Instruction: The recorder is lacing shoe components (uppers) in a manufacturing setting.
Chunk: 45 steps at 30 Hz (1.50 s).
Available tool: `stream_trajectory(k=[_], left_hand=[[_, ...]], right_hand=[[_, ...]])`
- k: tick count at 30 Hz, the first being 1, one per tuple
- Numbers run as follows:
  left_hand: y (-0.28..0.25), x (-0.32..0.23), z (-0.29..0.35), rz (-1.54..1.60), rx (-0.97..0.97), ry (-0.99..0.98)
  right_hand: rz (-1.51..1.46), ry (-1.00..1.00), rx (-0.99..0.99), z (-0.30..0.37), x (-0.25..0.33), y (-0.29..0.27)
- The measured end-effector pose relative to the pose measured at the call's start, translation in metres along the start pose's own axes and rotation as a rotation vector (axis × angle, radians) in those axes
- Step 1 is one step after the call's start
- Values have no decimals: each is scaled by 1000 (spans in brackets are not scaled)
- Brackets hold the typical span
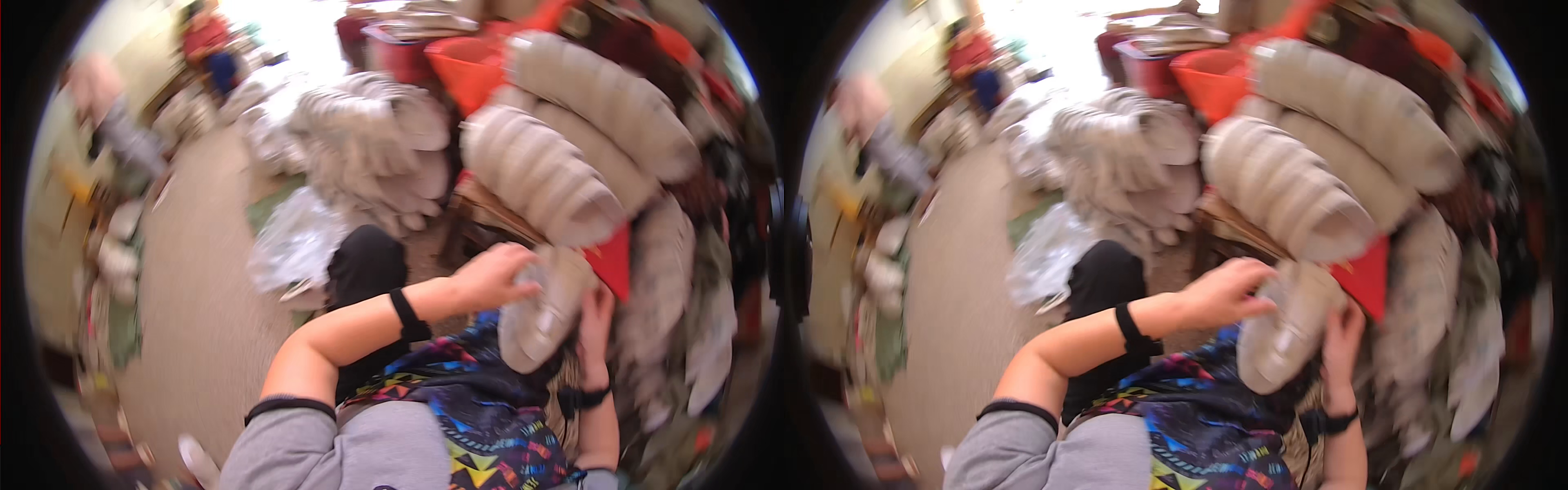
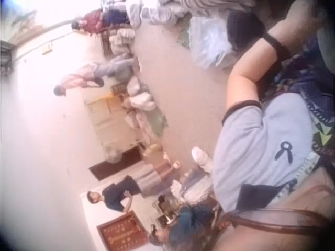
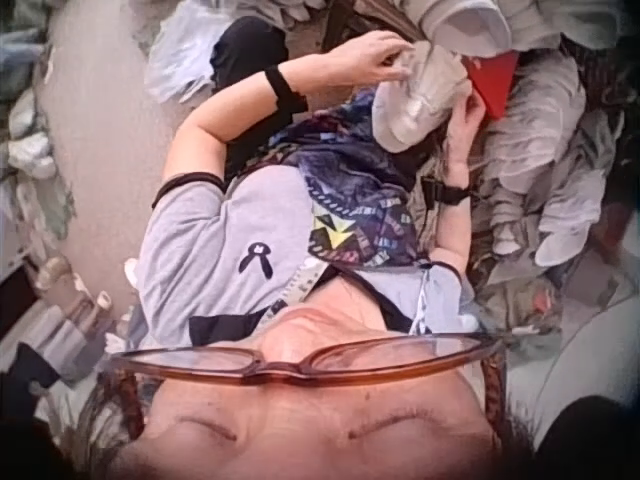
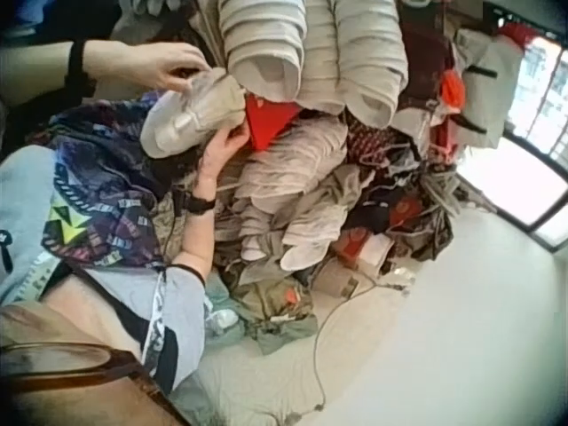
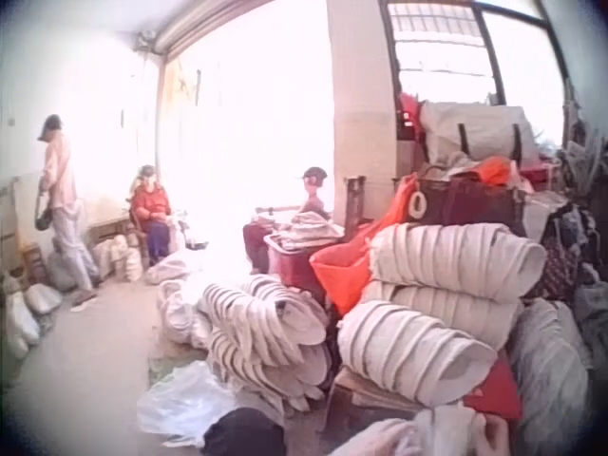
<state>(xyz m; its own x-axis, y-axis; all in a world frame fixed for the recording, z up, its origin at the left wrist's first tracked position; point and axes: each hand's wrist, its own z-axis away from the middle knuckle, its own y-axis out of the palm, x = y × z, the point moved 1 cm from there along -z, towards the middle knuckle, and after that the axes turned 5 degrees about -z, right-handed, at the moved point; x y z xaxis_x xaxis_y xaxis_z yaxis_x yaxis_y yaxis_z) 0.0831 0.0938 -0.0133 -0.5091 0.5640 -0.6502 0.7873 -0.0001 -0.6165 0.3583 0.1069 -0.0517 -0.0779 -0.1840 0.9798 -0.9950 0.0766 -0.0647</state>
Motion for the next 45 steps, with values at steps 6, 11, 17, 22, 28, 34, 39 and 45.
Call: stream_trajectory(k=[6, 11, 17, 22, 28, 34, 39, 45], left_hand=[[40, 32, -1, 128, -63, -221], [61, 37, -19, 316, -12, -278], [62, 16, -29, 496, -36, -404], [60, 0, -19, 262, -194, -265], [54, -14, -15, 103, -283, -140], [57, -7, 3, 286, -172, -108], [67, 26, -4, 440, -30, -285], [81, 43, -7, 365, -45, -263]], right_hand=[[106, -47, -47, -2, -21, 26], [6, 78, -127, 4, 4, 32], [-191, 339, -108, -11, 15, 37], [10, 2, -131, -5, 15, 42], [50, -50, -77, 1, 30, 51], [256, -220, -108, 19, 12, 57], [246, -115, 4, -2, -26, 55], [151, -30, -126, 6, -38, 53]])
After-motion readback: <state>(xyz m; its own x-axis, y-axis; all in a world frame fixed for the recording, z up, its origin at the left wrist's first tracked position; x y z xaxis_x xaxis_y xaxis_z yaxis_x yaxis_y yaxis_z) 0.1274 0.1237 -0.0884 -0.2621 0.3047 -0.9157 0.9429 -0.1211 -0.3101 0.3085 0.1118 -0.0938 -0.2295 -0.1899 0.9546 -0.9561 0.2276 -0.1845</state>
